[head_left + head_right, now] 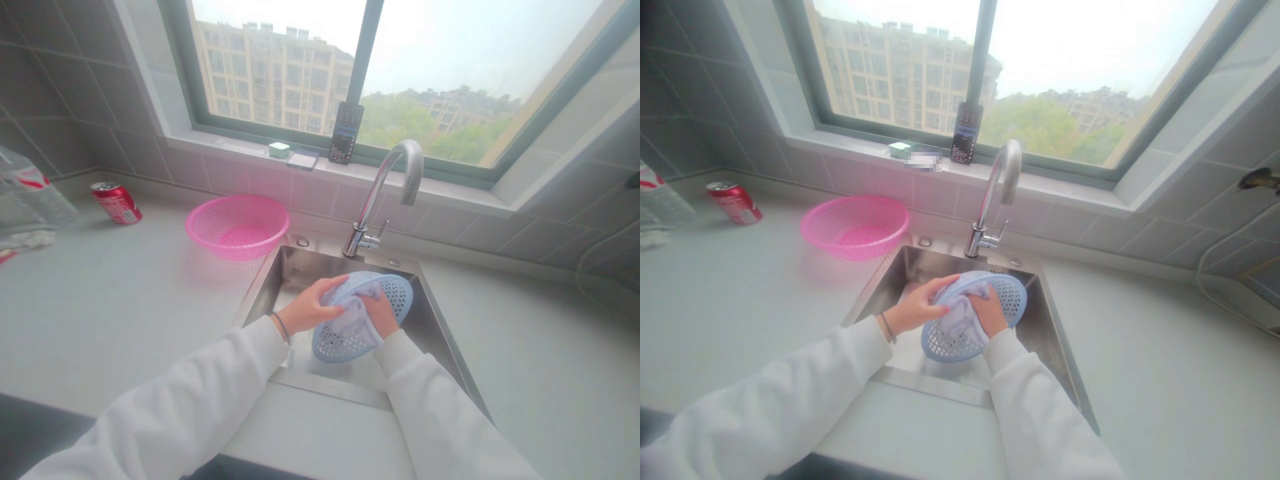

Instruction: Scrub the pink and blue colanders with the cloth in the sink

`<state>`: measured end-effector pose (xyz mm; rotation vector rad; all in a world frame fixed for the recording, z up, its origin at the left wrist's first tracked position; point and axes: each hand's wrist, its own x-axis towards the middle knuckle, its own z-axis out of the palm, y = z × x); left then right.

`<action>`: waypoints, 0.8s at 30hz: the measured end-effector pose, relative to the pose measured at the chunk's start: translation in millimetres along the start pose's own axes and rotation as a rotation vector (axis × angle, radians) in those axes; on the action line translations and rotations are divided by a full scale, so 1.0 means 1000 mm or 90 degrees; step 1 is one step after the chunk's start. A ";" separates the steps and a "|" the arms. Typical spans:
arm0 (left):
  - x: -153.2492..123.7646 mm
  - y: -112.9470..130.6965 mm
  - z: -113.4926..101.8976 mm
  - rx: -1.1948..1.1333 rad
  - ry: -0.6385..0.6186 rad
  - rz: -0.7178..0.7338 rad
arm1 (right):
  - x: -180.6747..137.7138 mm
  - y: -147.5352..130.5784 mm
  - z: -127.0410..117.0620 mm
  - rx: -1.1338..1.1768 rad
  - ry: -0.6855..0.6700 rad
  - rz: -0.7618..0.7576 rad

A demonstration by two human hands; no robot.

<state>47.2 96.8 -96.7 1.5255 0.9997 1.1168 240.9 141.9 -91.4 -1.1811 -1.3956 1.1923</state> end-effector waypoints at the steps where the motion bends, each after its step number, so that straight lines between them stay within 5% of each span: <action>1: 0.001 0.000 0.000 -0.033 0.000 -0.007 | 0.001 0.000 0.000 0.043 0.075 0.003; 4: 0.003 0.001 0.002 -0.144 -0.025 -0.020 | -0.004 -0.002 0.008 0.100 0.130 -0.048; 11: 0.004 -0.009 -0.002 -0.199 0.009 -0.036 | -0.016 -0.006 0.024 -0.131 -0.225 -0.130; 13: 0.004 -0.011 -0.004 -0.183 0.010 -0.044 | -0.012 -0.005 0.020 -0.094 -0.187 -0.118; 19: 0.002 -0.010 -0.001 -0.030 -0.035 -0.042 | 0.002 -0.002 0.005 0.172 0.188 0.009; 21: 0.001 -0.009 0.002 -0.003 -0.034 -0.035 | 0.000 -0.002 0.006 0.178 0.162 0.019; 24: 0.001 -0.007 0.003 -0.027 -0.008 -0.017 | -0.008 -0.004 0.016 0.063 -0.033 -0.032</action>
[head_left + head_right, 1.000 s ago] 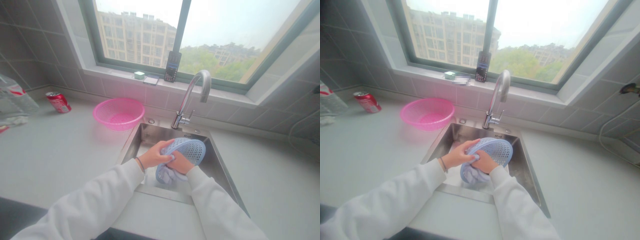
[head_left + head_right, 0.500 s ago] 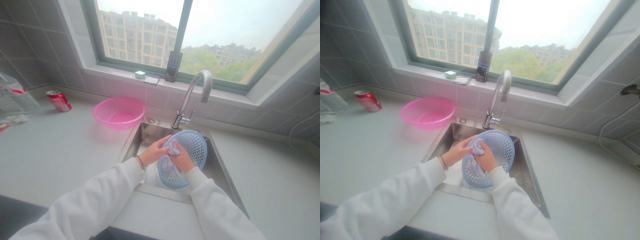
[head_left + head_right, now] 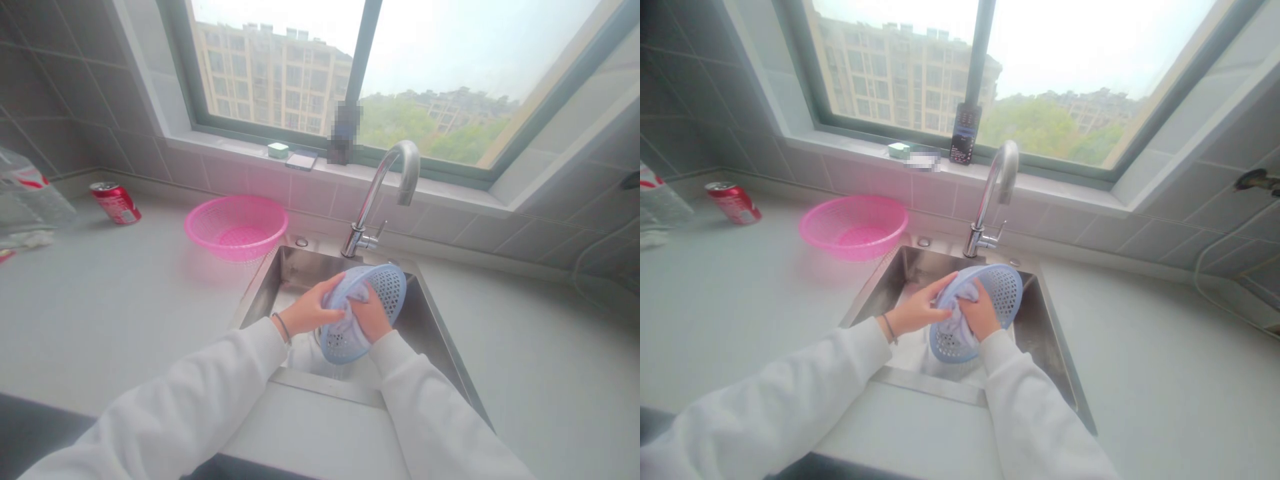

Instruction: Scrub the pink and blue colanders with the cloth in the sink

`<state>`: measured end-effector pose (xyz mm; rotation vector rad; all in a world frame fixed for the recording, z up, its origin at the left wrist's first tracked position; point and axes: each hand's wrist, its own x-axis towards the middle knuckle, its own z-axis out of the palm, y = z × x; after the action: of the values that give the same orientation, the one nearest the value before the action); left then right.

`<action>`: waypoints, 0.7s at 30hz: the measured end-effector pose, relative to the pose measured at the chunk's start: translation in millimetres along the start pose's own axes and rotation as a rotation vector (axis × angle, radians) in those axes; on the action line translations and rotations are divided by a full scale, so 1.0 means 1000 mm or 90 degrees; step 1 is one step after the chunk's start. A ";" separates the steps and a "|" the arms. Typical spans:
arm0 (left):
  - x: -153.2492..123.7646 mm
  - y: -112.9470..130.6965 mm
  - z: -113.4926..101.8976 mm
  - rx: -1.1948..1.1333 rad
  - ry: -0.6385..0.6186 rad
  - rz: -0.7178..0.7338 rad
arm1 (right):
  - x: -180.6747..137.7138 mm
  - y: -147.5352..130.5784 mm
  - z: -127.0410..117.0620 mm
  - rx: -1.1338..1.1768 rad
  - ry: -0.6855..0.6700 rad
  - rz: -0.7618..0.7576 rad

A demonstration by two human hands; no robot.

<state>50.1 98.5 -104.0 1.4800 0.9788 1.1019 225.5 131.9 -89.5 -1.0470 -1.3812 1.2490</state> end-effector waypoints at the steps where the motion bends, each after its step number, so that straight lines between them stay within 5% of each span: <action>1: 0.000 0.001 -0.001 -0.011 0.009 0.003 | -0.002 0.000 0.004 -0.048 -0.069 -0.016; 4: -0.001 0.003 -0.004 -0.023 0.021 -0.007 | -0.003 0.000 0.007 -0.101 -0.126 -0.021; 10: 0.000 0.005 0.001 -0.066 -0.020 -0.008 | 0.008 -0.001 -0.009 0.070 0.231 -0.010; 12: 0.002 0.003 0.003 -0.081 -0.021 0.002 | 0.005 0.000 -0.006 0.085 0.211 -0.005; 17: 0.002 -0.001 -0.004 -0.117 0.011 -0.011 | -0.003 0.007 0.009 -0.050 -0.073 -0.022; 19: 0.001 0.002 -0.007 -0.122 -0.001 -0.023 | 0.001 0.007 0.007 -0.073 -0.019 -0.049; 21: -0.001 0.005 -0.006 -0.129 -0.016 -0.021 | 0.006 0.005 0.001 -0.014 0.132 -0.070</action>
<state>44.6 98.2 -99.2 1.3065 0.8460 1.1213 223.3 138.1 -94.2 -1.0688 -1.2765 1.0172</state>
